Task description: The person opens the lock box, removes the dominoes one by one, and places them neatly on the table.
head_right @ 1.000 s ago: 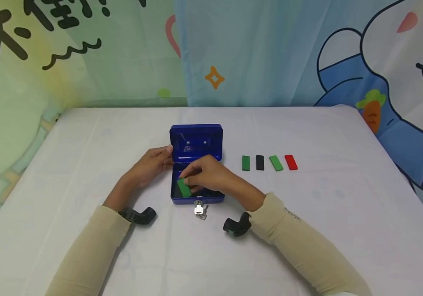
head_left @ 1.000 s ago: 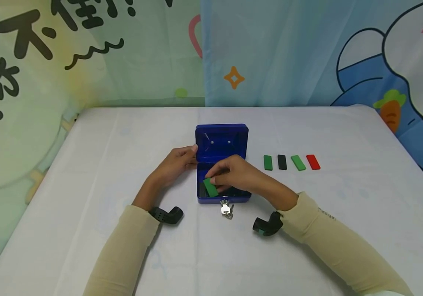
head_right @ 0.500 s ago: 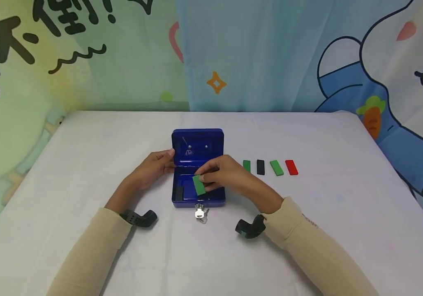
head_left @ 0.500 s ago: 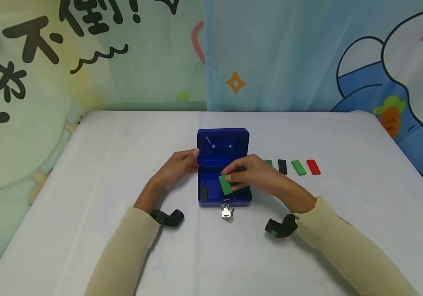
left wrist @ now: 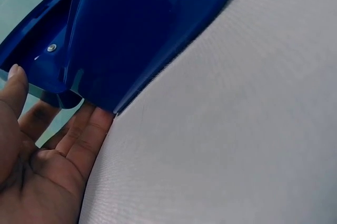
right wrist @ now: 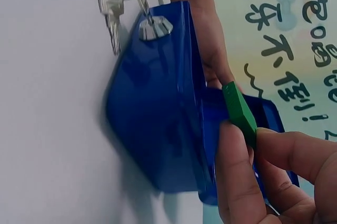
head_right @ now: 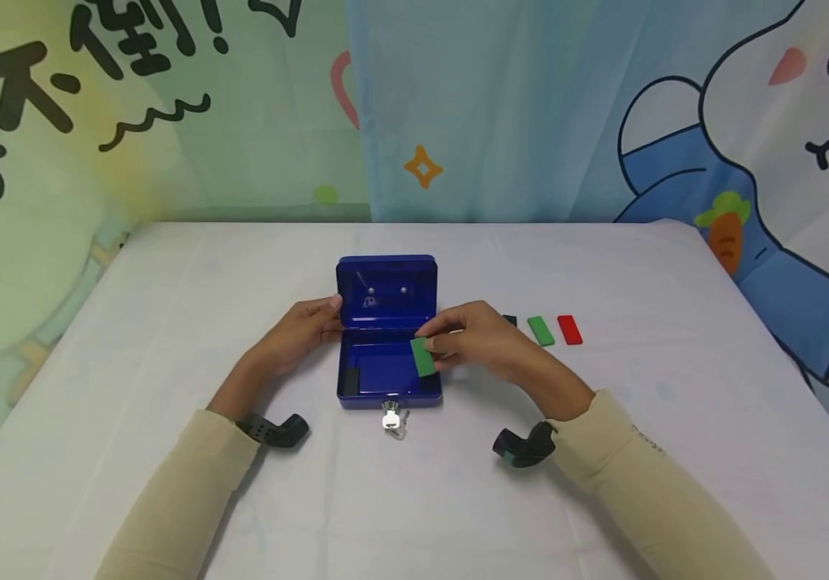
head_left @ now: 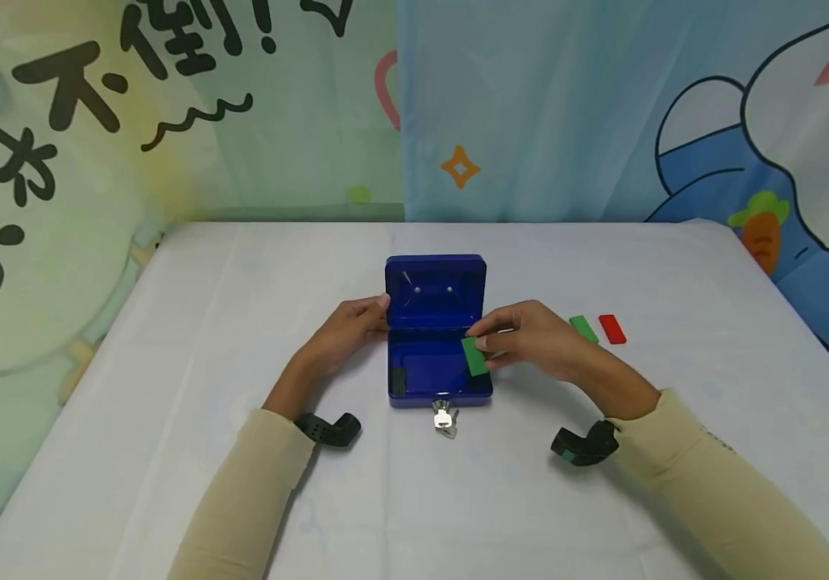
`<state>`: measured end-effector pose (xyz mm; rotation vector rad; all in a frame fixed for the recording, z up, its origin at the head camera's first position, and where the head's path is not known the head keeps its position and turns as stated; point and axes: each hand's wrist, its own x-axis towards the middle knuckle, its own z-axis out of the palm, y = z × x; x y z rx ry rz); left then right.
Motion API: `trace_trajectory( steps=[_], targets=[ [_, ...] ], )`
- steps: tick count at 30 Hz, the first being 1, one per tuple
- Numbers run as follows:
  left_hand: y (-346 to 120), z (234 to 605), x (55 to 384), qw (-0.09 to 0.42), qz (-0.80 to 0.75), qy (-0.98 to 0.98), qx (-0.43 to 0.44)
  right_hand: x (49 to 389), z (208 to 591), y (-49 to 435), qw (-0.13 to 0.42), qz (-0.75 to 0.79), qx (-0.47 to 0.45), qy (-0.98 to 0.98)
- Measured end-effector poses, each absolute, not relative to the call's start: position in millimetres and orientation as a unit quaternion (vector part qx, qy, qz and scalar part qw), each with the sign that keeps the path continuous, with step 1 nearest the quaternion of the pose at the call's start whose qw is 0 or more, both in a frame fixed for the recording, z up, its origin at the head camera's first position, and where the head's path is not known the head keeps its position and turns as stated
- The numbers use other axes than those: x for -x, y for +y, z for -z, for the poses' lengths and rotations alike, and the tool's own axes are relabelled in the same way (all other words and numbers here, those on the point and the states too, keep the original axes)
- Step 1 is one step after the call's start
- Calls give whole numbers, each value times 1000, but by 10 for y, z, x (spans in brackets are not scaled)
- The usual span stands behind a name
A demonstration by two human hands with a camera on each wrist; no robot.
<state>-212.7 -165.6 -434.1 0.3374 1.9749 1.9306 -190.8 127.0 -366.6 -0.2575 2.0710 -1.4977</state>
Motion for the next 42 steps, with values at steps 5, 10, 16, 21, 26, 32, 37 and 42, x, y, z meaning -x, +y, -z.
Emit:
trace_trajectory(
  steps=[5, 10, 16, 21, 26, 32, 37, 42],
  targets=[
    [-1657, 4362, 2137, 180, -691, 689, -122, 1909, 3663, 1399, 279, 564, 88, 772],
    [-1653, 4349, 2126, 182, -688, 693, -118, 1922, 3690, 1527, 276, 567, 85, 771],
    [-1654, 4333, 2119, 177, -685, 697, -119, 1932, 3716, 1670, 263, 575, 75, 771],
    [-1648, 4355, 2124, 179, -691, 689, -127, 1908, 3760, 1792, 274, 576, 65, 768],
    [-1646, 4371, 2129, 175, -694, 687, -125, 1904, 3807, 1910, 270, 569, 54, 775],
    [-1660, 4372, 2121, 176, -692, 690, -120, 1907, 3865, 2037, 274, 560, 49, 780],
    [-1663, 4362, 2118, 177, -690, 692, -120, 1899, 3882, 2164, 258, 561, 54, 785],
    [-1666, 4349, 2120, 180, -690, 690, -122, 1914, 3924, 2298, 250, 559, 50, 789]
  ],
)
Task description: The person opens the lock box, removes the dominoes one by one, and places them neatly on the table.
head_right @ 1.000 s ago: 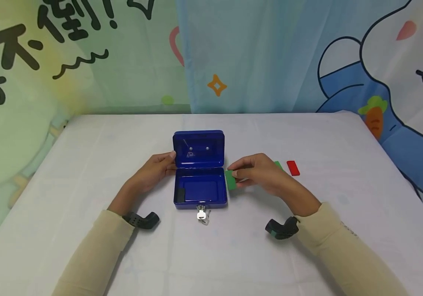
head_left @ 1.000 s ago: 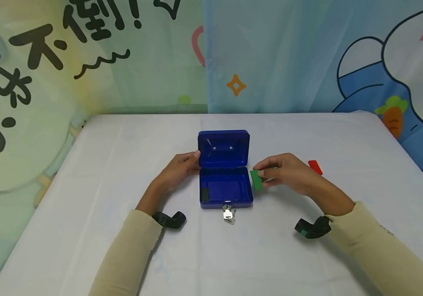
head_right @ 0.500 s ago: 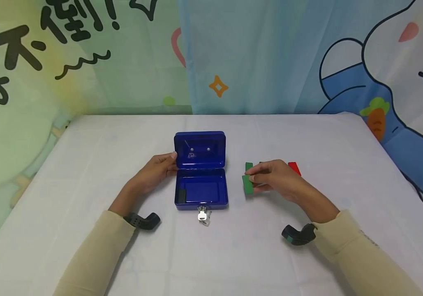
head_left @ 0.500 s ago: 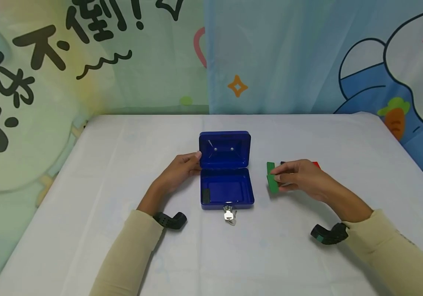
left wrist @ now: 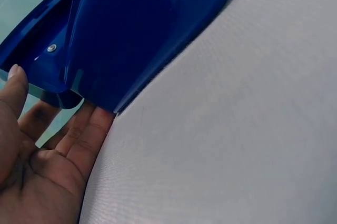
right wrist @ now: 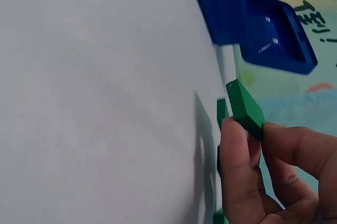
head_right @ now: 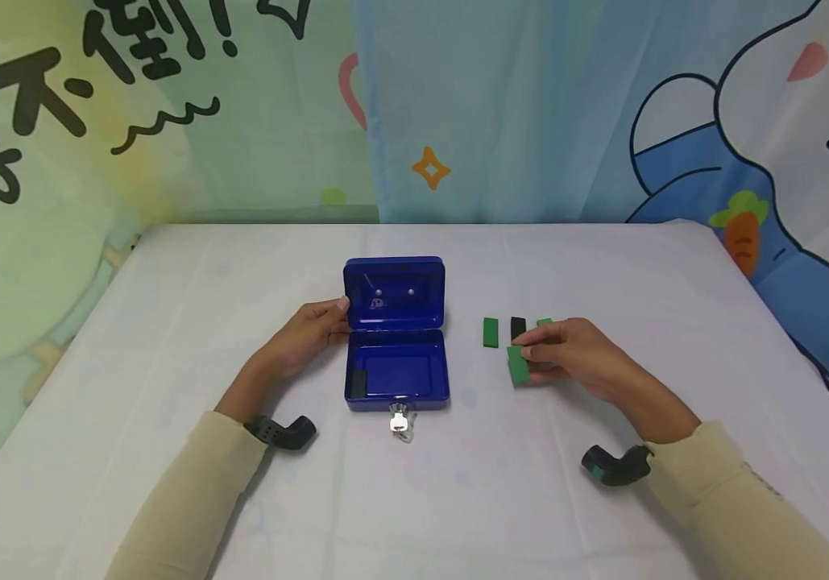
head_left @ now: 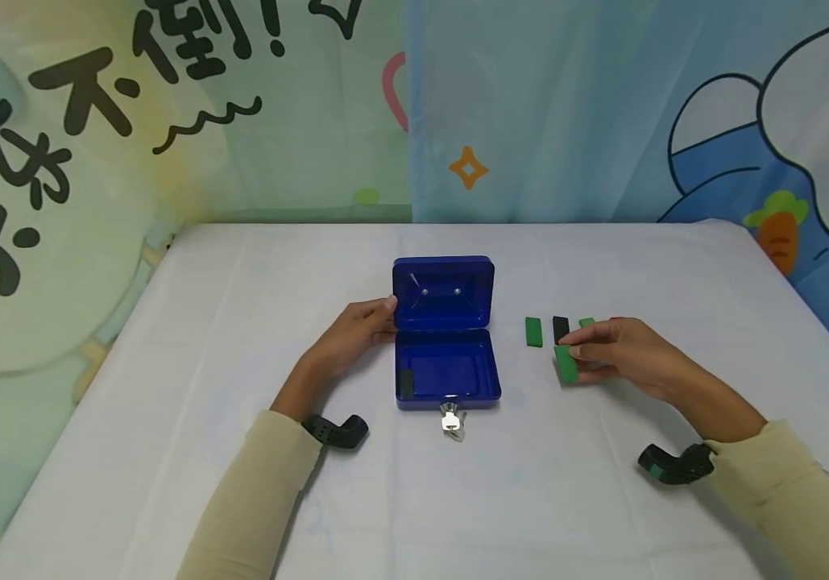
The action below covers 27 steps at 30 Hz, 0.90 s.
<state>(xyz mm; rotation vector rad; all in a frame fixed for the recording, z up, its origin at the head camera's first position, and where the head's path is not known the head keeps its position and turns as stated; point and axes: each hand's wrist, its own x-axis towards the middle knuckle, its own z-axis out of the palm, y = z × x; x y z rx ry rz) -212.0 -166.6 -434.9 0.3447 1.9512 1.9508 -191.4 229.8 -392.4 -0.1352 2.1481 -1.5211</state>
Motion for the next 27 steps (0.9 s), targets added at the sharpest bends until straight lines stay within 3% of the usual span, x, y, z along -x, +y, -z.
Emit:
trace_trajectory(
  steps=[27],
  targets=[
    [-1669, 4343, 2136, 176, -671, 710, -118, 2080, 3853, 3032, 211, 578, -14, 788]
  ],
)
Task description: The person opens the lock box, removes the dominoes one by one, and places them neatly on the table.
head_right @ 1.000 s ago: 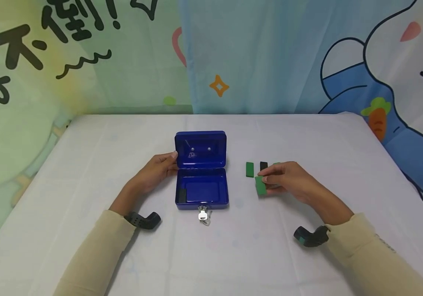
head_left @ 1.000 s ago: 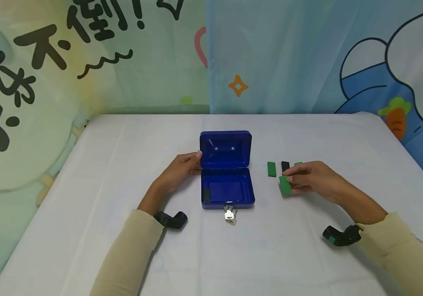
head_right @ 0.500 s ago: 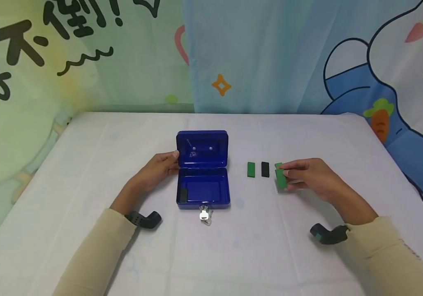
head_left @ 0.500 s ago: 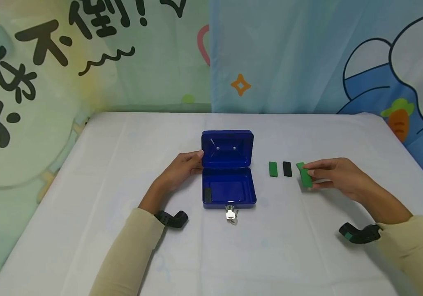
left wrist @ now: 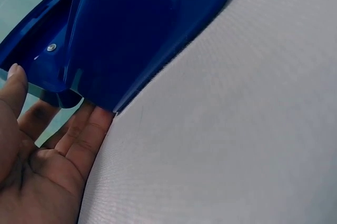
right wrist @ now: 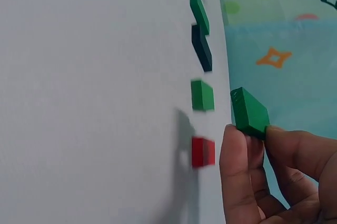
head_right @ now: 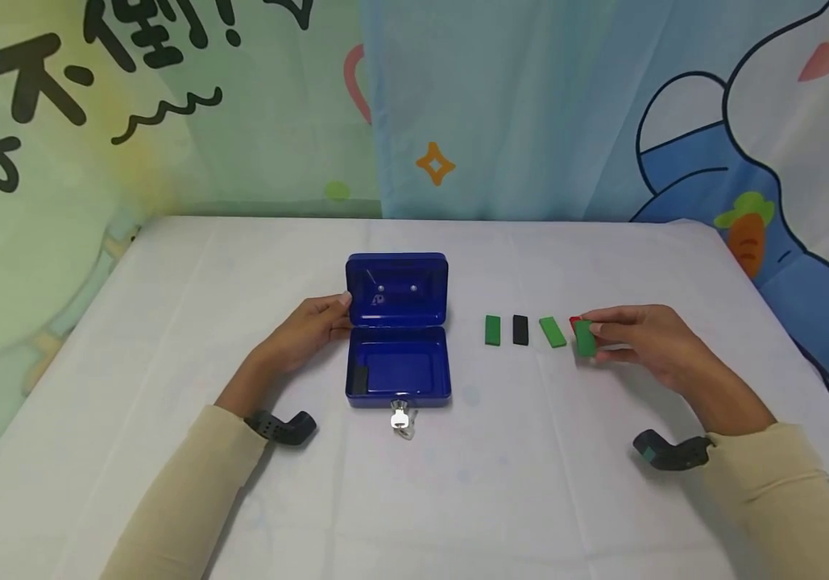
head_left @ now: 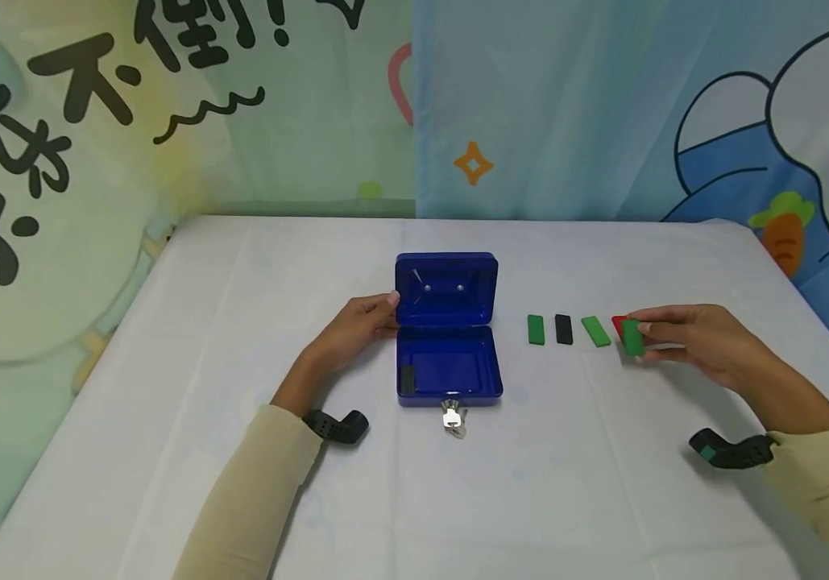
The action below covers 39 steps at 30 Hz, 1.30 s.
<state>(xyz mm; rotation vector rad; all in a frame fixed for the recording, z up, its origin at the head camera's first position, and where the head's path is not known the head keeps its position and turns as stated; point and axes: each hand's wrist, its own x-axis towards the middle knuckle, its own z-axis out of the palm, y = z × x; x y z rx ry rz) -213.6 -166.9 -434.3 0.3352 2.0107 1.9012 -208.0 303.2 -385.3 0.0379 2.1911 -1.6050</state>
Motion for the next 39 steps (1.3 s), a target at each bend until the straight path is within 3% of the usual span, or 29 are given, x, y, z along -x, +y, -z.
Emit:
trace_trajectory(
  steps=[12, 22, 39],
  targets=[
    [-1655, 4355, 2135, 179, -682, 699, -117, 2148, 3966, 3375, 201, 571, -61, 794],
    [-1656, 4327, 2145, 176, -677, 705, -120, 2175, 4004, 3377, 128, 435, -45, 890],
    [-1655, 4330, 2148, 182, -684, 695, -124, 2245, 4049, 3328, 118, 409, -102, 899]
  ],
)
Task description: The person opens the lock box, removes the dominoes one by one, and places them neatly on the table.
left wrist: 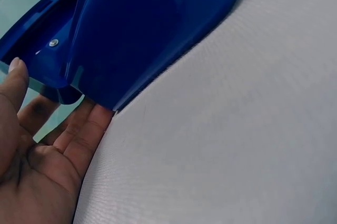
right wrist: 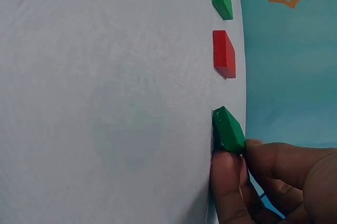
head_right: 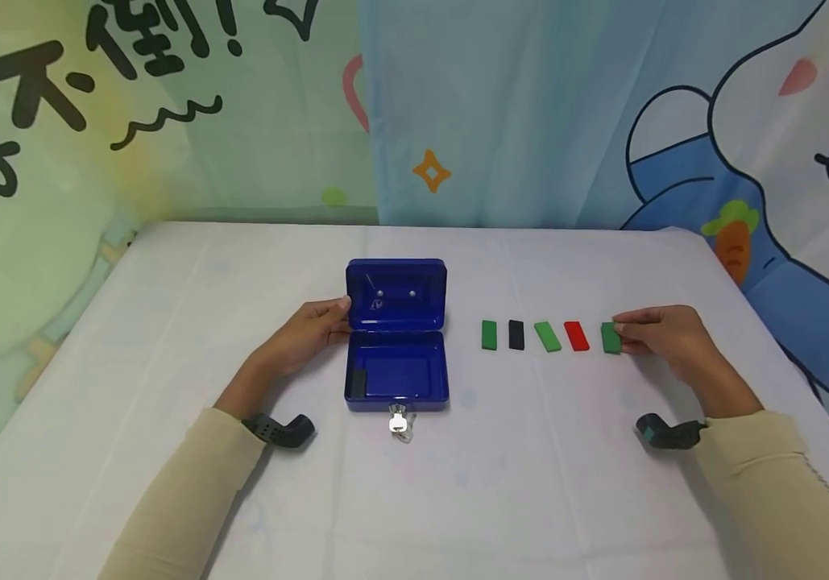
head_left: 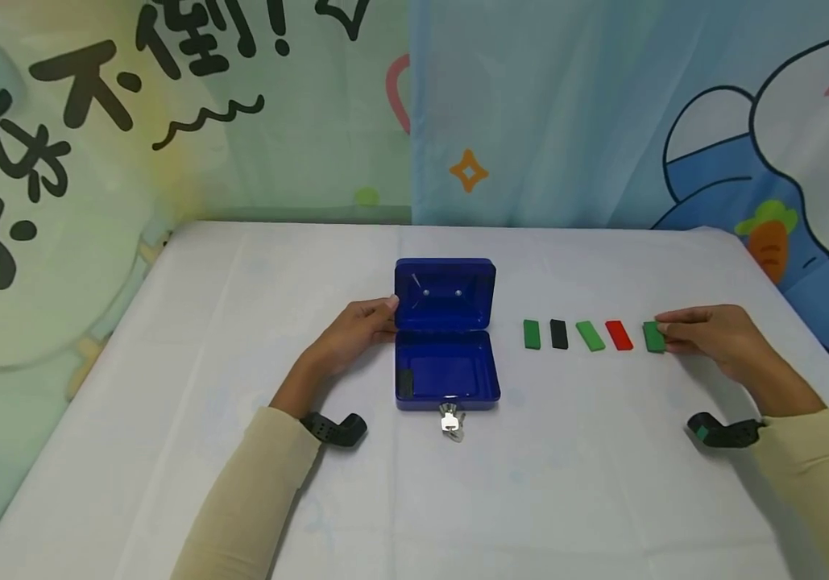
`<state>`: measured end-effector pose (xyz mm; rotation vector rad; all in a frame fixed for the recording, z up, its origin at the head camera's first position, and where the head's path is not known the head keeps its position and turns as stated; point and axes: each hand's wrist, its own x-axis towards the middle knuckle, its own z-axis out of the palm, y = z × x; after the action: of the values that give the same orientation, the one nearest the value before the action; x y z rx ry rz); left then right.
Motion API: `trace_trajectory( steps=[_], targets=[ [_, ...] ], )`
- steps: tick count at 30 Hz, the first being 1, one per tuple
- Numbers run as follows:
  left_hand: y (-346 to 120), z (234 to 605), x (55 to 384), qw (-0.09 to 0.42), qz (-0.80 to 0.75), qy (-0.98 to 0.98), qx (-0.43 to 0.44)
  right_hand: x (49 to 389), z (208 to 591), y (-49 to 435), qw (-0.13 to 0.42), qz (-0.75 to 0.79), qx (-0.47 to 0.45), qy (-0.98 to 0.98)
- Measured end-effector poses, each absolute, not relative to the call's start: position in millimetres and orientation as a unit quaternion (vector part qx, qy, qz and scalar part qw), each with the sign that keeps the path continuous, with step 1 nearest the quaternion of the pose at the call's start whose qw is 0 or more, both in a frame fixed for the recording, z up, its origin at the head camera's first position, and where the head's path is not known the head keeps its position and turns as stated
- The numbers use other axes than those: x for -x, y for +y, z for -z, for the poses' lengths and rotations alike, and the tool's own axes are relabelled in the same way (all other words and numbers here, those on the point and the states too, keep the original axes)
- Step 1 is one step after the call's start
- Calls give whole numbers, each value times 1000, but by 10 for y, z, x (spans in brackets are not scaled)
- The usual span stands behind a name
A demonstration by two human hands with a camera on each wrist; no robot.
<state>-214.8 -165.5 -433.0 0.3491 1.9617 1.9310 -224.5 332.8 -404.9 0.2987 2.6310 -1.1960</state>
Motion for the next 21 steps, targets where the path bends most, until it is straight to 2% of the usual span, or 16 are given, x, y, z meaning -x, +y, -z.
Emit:
trace_trajectory(
  steps=[8, 21],
  targets=[
    [-1661, 4368, 2146, 187, -679, 701, -115, 2218, 4070, 3300, 107, 386, -117, 909],
    [-1669, 4354, 2164, 181, -673, 706, -125, 2192, 3965, 3264, 80, 396, -86, 911]
  ],
)
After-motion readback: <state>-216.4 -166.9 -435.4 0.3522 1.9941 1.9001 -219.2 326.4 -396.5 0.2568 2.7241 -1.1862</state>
